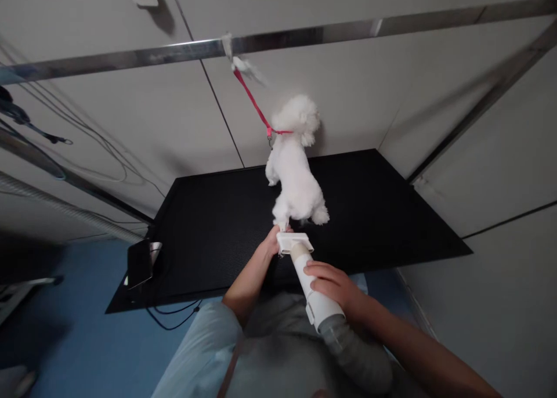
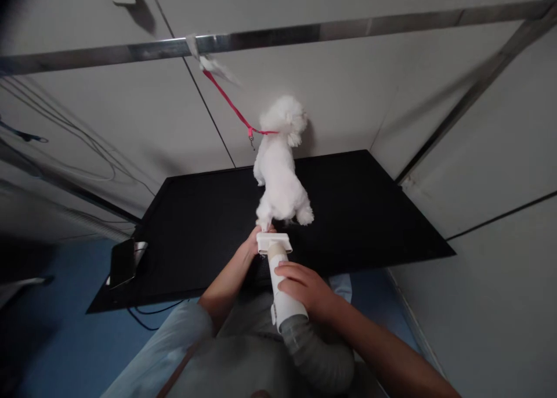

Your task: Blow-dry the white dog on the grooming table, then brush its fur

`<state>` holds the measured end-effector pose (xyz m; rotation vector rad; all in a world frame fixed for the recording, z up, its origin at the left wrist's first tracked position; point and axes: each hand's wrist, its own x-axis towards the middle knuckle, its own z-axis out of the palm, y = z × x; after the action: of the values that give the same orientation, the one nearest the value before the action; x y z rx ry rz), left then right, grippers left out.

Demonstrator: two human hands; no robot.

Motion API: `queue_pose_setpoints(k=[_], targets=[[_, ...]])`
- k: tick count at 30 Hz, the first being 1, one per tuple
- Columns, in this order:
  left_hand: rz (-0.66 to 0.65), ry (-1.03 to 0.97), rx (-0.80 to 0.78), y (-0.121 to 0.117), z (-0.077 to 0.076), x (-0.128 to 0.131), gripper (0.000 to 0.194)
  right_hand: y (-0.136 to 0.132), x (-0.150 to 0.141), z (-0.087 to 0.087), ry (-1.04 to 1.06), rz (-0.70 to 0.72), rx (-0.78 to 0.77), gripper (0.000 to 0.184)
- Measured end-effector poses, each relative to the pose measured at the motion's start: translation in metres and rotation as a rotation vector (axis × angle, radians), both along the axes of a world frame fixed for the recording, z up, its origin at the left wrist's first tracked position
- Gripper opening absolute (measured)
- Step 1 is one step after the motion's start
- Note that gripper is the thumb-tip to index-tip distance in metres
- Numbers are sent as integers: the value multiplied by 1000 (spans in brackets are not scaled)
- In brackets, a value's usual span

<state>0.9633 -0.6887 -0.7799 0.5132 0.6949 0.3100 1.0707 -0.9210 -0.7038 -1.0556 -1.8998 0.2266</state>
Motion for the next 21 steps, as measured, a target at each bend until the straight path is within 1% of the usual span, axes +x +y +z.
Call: queue_pose_setpoints(k=[2, 5, 7, 10, 14, 18, 21], targets=[[-28, -19, -17, 2, 4, 1, 26, -1, 0, 3, -44, 6, -22, 14], [-3, -56, -24, 3, 7, 3, 18, -1, 0, 8, -140, -16, -65, 15], [12, -68, -34, 4, 8, 4, 15, 1, -1, 10, -200, -27, -102, 16], [8, -62, -49, 7, 5, 5, 16, 4, -2, 10, -243, -30, -107, 17], [-41, -25, -54, 9, -1, 6, 21, 8, -4, 6, -249, -17, -156, 18], [-77, -11, -43, 2, -9, 5, 35, 9, -6, 6, -214, -25, -149, 19], [-93, -8, -42, -2, -14, 2, 37, 9, -6, 7, -168, -13, -177, 18]])
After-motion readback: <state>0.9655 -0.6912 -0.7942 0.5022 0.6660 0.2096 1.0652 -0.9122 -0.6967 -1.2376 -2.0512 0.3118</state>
